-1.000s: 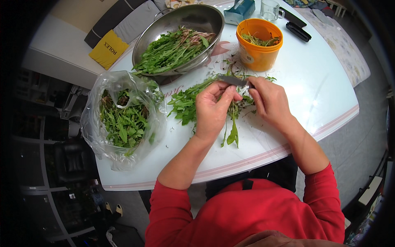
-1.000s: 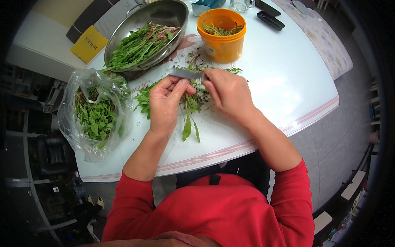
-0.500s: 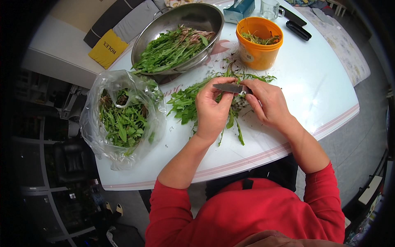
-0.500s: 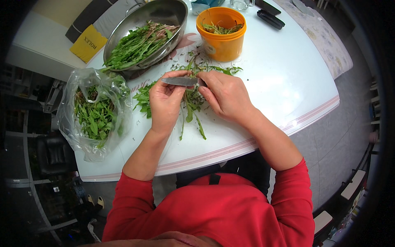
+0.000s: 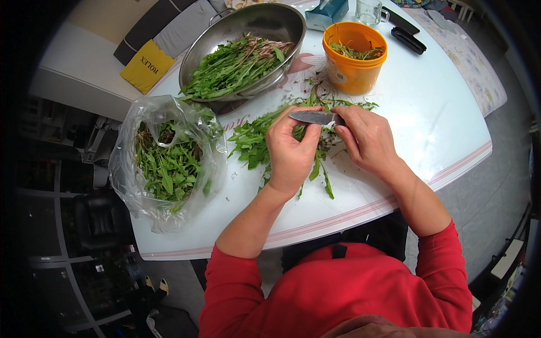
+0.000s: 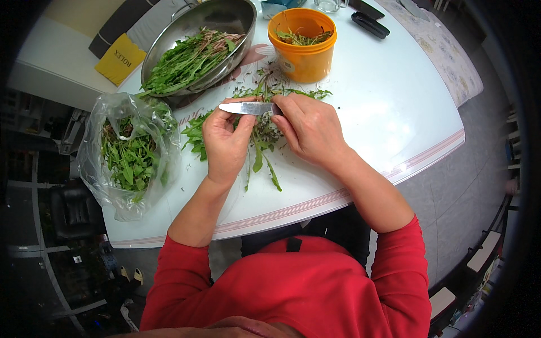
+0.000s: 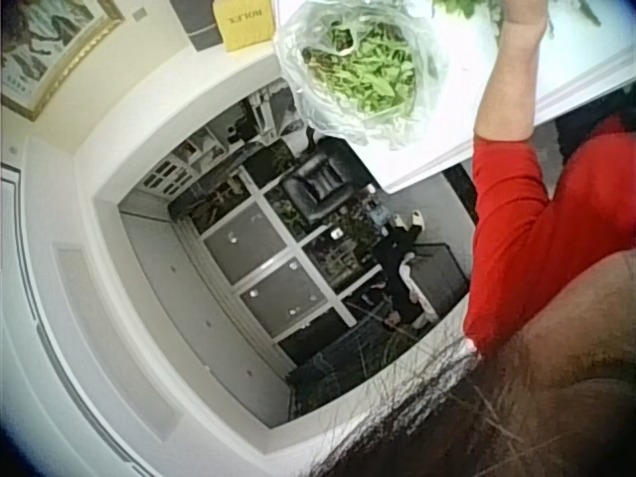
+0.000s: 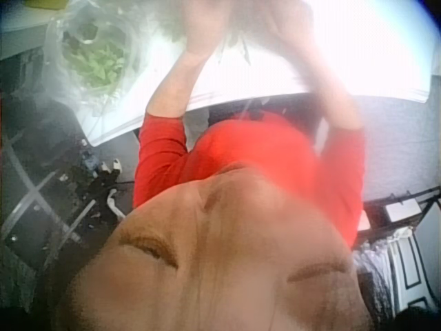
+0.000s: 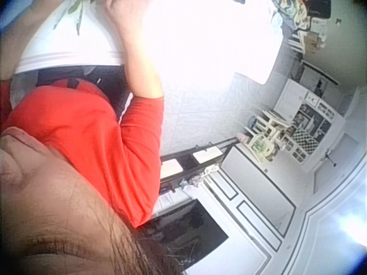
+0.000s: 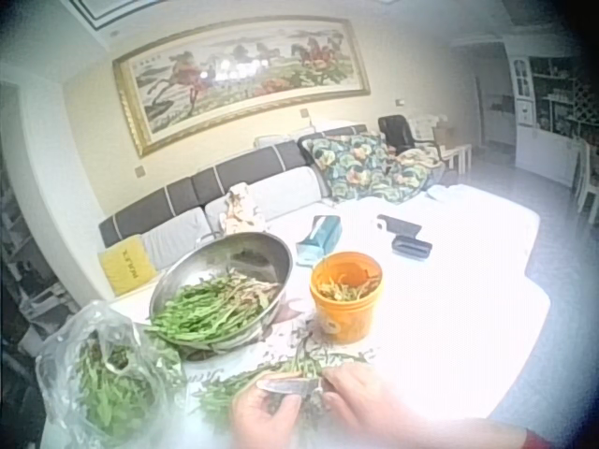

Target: The person trims the root ends of leafy green vegetables using a small knife and places the trimmed pieces into a yellow container. They repeatedly pick up bunches from a plastic bag, cut the ends, and set the cleaned greens aside on the table.

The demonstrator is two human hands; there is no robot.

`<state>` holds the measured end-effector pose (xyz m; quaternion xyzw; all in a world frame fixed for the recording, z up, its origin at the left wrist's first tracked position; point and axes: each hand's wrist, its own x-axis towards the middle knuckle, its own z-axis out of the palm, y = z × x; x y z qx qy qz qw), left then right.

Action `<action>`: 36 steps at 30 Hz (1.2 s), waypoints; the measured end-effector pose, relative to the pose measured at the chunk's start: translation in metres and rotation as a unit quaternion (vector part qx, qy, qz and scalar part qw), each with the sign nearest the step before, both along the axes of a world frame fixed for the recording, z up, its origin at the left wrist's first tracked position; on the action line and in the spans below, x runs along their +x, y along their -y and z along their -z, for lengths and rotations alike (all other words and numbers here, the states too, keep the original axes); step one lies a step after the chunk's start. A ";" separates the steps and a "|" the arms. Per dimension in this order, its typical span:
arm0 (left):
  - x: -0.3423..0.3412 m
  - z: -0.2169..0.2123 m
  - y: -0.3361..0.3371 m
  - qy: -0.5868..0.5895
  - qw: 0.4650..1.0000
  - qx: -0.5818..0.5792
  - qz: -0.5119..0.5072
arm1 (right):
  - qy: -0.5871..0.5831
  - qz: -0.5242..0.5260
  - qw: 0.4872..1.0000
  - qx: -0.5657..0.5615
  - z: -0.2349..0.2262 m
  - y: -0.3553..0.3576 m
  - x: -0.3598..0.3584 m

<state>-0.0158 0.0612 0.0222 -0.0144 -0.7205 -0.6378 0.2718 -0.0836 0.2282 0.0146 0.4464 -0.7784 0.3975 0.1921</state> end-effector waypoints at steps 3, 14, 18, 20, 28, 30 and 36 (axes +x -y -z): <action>0.001 -0.002 -0.001 0.005 1.000 -0.002 -0.008 | -0.001 0.005 1.000 -0.005 0.002 0.001 -0.002; 0.001 -0.008 -0.002 0.026 0.999 -0.017 -0.009 | 0.057 0.047 0.995 -0.066 0.012 -0.004 -0.017; -0.001 -0.005 0.000 0.012 0.999 -0.052 -0.011 | 0.248 -0.012 0.963 -0.105 0.011 -0.003 -0.015; -0.001 -0.006 -0.002 -0.004 0.996 -0.087 -0.028 | 0.336 -0.052 0.934 -0.114 0.007 -0.003 -0.013; 0.000 -0.002 -0.007 -0.037 0.969 -0.239 -0.050 | 0.463 -0.148 0.854 -0.185 0.008 0.001 -0.011; -0.001 -0.001 -0.007 -0.055 0.962 -0.263 -0.050 | 0.471 -0.153 0.848 -0.188 0.010 0.001 -0.013; -0.002 -0.001 -0.008 -0.072 0.954 -0.286 -0.054 | 0.464 -0.111 0.859 -0.184 0.014 -0.005 -0.016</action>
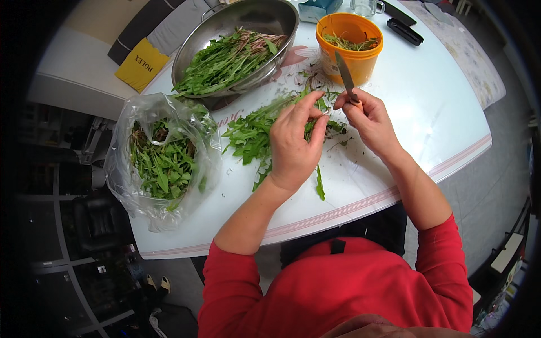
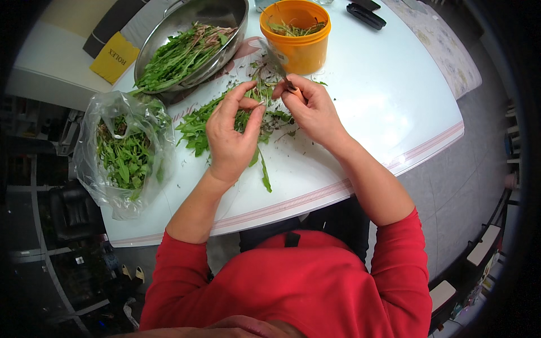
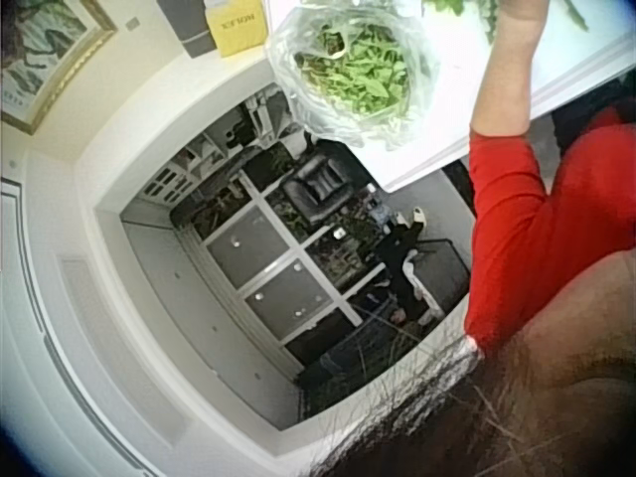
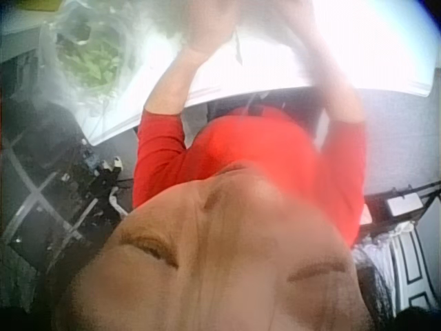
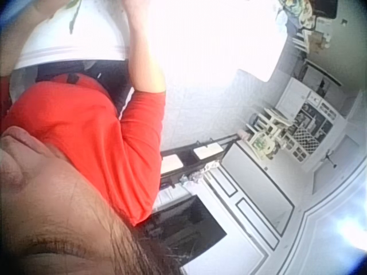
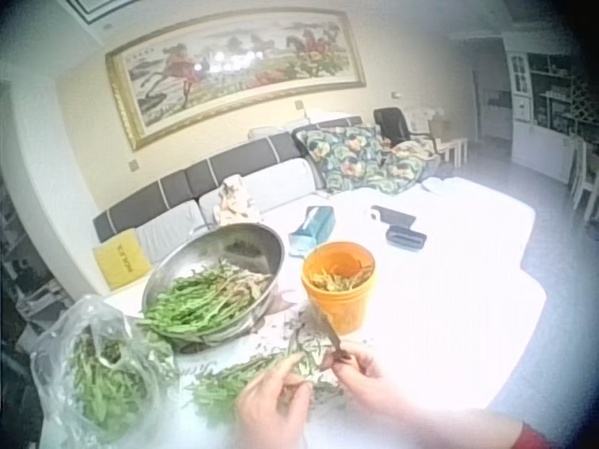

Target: The person trims the root ends of leafy green vegetables using a small knife and places the trimmed pieces into a yellow container. They repeatedly pick up bunches from a plastic bag, cut the ends, and set the cleaned greens aside on the table.

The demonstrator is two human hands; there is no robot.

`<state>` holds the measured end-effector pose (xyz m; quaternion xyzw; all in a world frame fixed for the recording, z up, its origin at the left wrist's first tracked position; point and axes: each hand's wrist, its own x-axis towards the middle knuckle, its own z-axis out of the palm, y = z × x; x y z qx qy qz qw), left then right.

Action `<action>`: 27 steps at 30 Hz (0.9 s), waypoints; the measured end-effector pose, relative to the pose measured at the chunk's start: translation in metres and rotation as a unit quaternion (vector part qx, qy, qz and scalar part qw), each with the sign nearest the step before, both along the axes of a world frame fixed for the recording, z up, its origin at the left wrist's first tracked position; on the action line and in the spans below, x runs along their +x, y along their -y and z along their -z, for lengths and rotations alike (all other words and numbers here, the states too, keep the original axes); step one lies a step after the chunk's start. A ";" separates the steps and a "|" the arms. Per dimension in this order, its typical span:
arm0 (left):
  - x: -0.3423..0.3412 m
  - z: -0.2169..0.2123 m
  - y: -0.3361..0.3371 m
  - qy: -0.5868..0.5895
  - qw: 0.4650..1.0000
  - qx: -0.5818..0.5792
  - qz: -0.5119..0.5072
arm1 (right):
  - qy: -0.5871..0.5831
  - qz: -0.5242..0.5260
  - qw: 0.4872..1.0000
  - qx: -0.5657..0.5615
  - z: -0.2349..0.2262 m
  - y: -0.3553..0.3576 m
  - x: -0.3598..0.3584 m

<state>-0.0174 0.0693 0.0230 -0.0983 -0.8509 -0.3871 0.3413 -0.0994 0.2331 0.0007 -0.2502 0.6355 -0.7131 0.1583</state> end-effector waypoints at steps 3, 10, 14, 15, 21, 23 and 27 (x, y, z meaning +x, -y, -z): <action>0.001 0.000 0.001 0.009 1.000 0.001 -0.003 | -0.040 0.019 0.998 0.041 -0.003 -0.001 0.000; 0.001 0.000 0.001 0.010 1.000 -0.008 0.005 | -0.004 -0.025 1.000 -0.012 -0.002 0.004 0.001; 0.004 -0.005 -0.002 0.150 0.968 0.189 0.062 | 0.031 -0.056 0.997 -0.033 -0.007 0.000 0.001; 0.003 -0.005 0.000 0.199 0.931 0.285 0.108 | 0.032 -0.057 0.997 -0.029 -0.009 -0.001 0.001; -0.002 0.008 0.009 0.276 0.848 0.392 0.226 | 0.004 -0.044 0.997 -0.056 -0.005 0.002 0.002; -0.001 0.008 0.008 0.255 0.873 0.364 0.201 | -0.014 -0.033 0.997 -0.074 -0.001 0.004 0.002; 0.002 -0.002 0.008 0.235 0.902 0.338 0.129 | -0.139 0.031 0.984 0.110 -0.014 -0.007 0.004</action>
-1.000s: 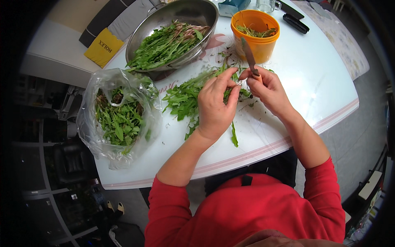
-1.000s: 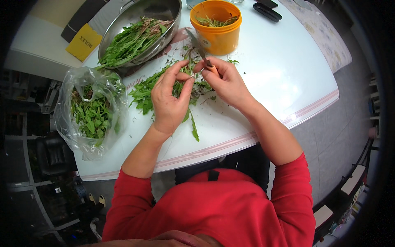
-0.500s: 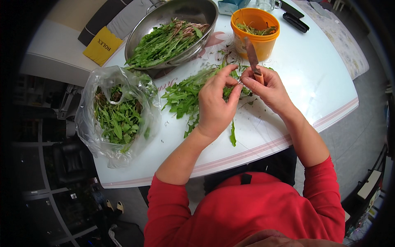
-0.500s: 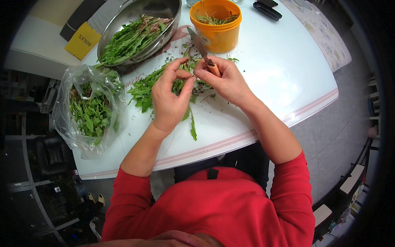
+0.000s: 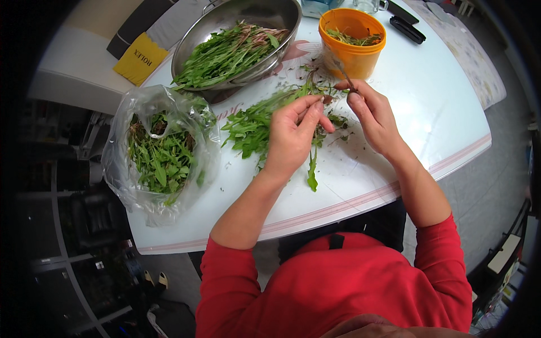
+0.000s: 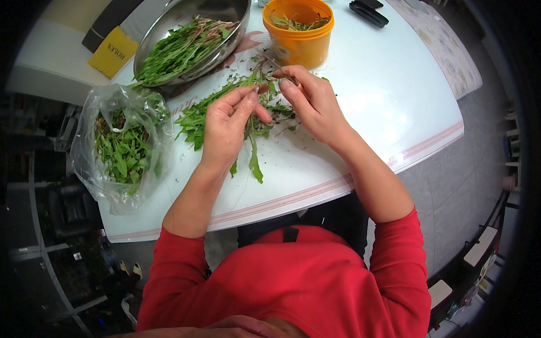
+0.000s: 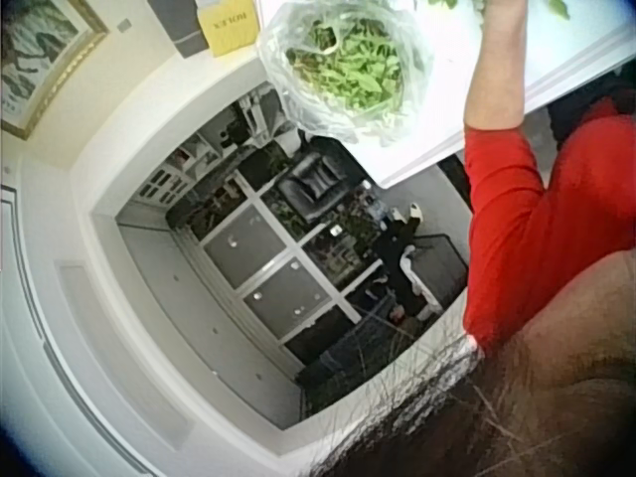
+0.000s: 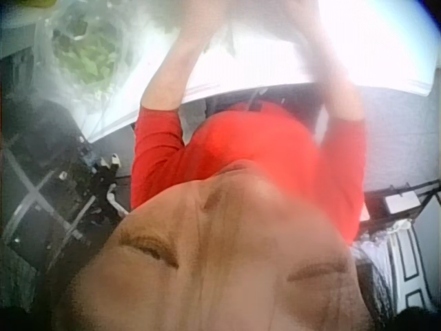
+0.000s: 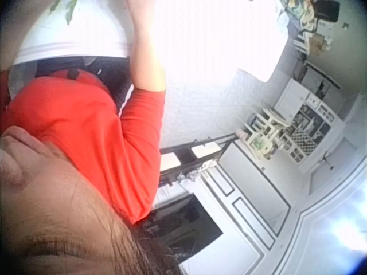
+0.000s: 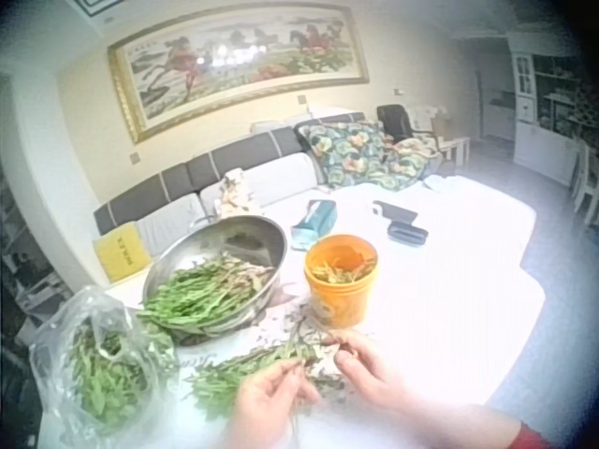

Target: The person trims the root ends of leafy green vegetables using a small knife and places the trimmed pieces into a yellow container. They repeatedly pick up bunches from a plastic bag, cut the ends, and set the cleaned greens aside on the table.

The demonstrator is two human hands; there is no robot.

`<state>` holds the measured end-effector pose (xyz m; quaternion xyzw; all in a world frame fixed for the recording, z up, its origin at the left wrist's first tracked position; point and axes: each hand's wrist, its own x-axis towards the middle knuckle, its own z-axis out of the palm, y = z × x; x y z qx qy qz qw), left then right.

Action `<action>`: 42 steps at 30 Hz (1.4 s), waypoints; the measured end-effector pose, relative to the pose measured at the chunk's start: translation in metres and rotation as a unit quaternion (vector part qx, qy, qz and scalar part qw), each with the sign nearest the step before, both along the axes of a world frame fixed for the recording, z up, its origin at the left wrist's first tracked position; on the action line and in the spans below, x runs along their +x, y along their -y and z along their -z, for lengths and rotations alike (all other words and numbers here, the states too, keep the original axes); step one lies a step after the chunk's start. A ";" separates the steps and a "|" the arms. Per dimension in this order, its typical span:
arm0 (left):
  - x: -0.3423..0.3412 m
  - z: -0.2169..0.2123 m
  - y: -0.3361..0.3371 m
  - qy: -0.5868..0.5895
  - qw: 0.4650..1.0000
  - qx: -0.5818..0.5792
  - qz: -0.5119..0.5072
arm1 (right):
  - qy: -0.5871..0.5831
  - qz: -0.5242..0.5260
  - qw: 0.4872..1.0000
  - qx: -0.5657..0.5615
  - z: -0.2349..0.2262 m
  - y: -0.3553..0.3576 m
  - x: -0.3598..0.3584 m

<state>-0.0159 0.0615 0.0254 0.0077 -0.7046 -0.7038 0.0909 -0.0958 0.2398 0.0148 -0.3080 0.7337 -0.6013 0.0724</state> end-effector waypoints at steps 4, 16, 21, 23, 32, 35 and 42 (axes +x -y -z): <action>-0.001 0.000 0.000 -0.016 0.999 0.025 -0.024 | -0.190 0.030 0.981 0.008 0.008 0.007 0.004; 0.002 -0.001 0.000 -0.029 0.999 0.038 -0.018 | -0.300 0.031 0.952 0.058 0.009 0.012 0.007; 0.000 0.001 -0.001 -0.047 0.998 0.049 -0.018 | -0.290 0.021 0.953 0.081 0.005 0.010 0.009; 0.000 0.001 -0.002 -0.049 0.997 0.052 -0.016 | -0.324 0.036 0.944 0.057 0.008 0.013 0.007; 0.004 -0.006 0.000 -0.011 1.000 0.022 -0.018 | -0.346 0.068 0.933 0.076 0.007 0.013 0.008; 0.004 -0.005 0.001 -0.014 0.999 0.018 -0.025 | -0.348 0.075 0.931 0.082 0.007 0.013 0.009; 0.007 -0.011 -0.003 -0.039 0.996 -0.065 -0.052 | -0.235 0.123 0.961 0.076 0.011 0.007 -0.002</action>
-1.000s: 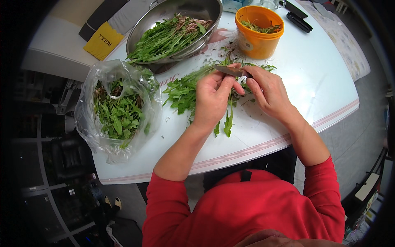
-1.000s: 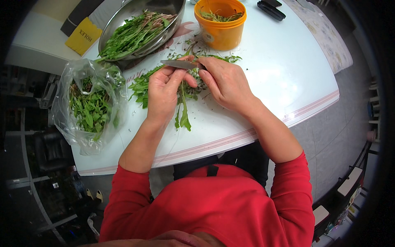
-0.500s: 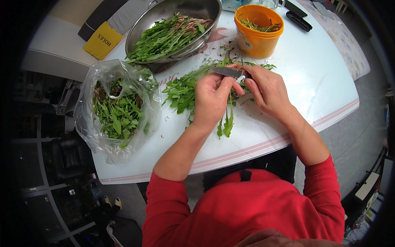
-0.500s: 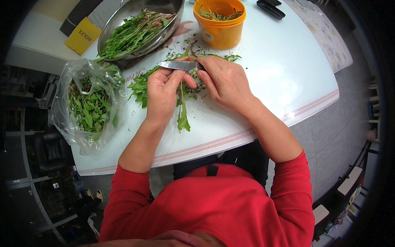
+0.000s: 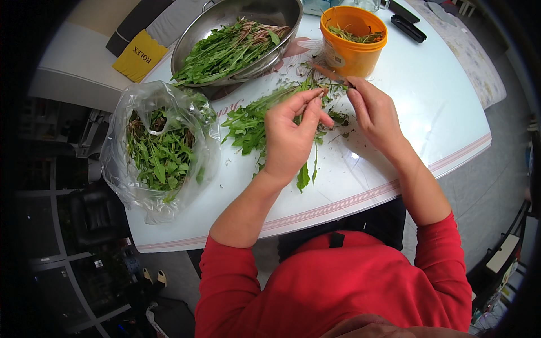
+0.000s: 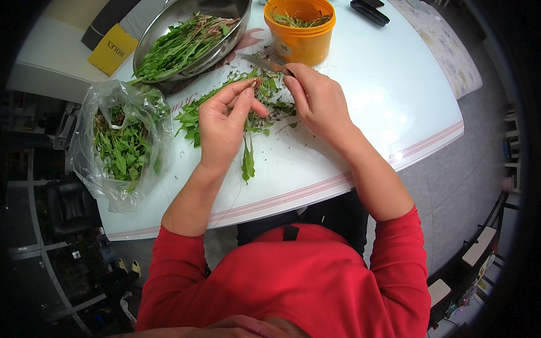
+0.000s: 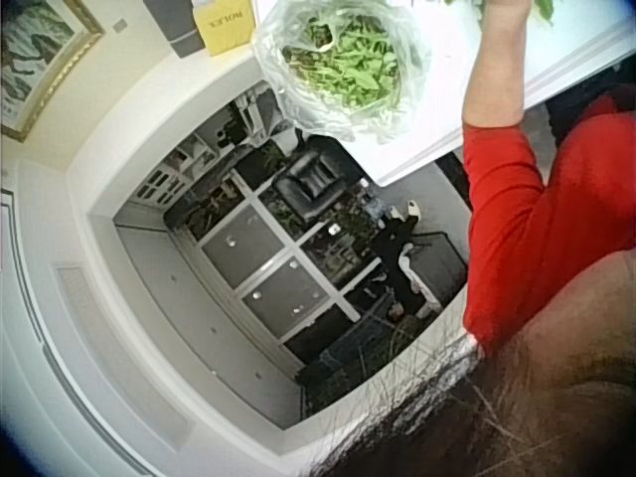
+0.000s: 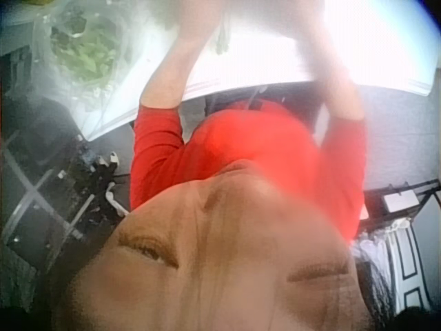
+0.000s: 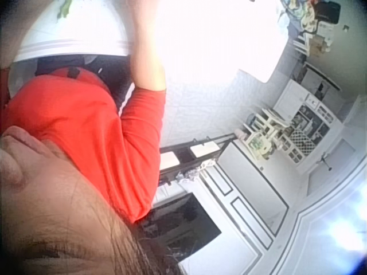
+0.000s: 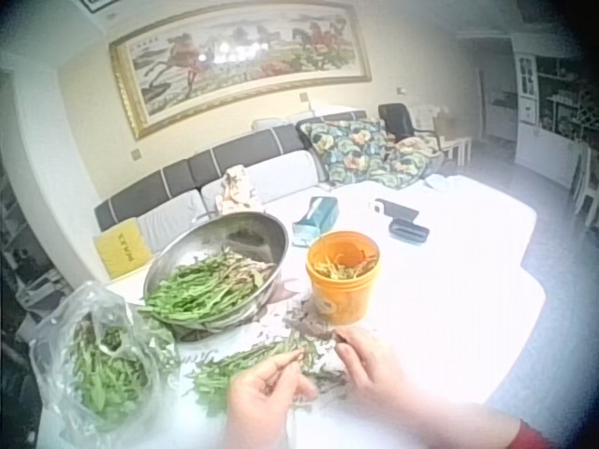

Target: The person trims the root ends of leafy green vegetables using a small knife and places the trimmed pieces into a yellow container. They repeatedly pick up bunches from a plastic bag, cut the ends, and set the cleaned greens aside on the table.

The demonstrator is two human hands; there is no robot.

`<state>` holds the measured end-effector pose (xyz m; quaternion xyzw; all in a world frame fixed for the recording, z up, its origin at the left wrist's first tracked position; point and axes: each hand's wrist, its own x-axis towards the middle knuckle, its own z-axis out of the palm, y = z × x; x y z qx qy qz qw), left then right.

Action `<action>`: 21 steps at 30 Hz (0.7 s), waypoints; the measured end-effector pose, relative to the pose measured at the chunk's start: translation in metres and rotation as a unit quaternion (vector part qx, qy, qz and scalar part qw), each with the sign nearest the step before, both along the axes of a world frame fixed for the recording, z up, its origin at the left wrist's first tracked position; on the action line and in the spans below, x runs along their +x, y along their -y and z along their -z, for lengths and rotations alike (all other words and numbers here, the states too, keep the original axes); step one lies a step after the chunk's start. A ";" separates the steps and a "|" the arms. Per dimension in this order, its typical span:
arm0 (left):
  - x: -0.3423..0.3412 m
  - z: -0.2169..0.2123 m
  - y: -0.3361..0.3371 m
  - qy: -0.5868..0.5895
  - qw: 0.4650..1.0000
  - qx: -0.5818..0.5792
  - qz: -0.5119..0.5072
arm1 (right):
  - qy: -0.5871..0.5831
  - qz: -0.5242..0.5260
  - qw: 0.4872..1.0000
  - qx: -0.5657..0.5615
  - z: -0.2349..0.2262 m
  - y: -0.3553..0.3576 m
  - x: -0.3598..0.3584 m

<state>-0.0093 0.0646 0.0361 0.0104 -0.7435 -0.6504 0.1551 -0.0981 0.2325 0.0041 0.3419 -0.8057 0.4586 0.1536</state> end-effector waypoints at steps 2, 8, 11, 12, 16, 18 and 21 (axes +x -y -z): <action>0.000 0.000 -0.002 -0.024 0.999 -0.025 -0.014 | 0.061 -0.020 0.998 -0.018 0.000 -0.001 -0.001; -0.006 0.007 0.000 -0.095 0.991 -0.072 -0.056 | -0.039 -0.083 0.996 -0.015 -0.003 0.001 0.006; -0.007 0.016 0.007 -0.115 0.983 -0.127 -0.065 | -0.083 -0.106 0.991 -0.015 -0.003 0.005 0.009; -0.007 0.018 0.008 -0.126 0.979 -0.144 -0.072 | -0.083 -0.104 0.991 -0.010 -0.003 0.006 0.010; -0.008 0.020 0.008 -0.131 0.979 -0.141 -0.068 | -0.086 -0.093 0.992 0.004 -0.003 0.006 0.010; -0.007 0.018 0.006 -0.119 0.983 -0.129 -0.060 | -0.088 -0.088 0.992 0.008 -0.002 0.006 0.010; -0.006 0.016 0.005 -0.104 0.987 -0.106 -0.056 | -0.088 -0.086 0.992 0.010 -0.001 0.005 0.009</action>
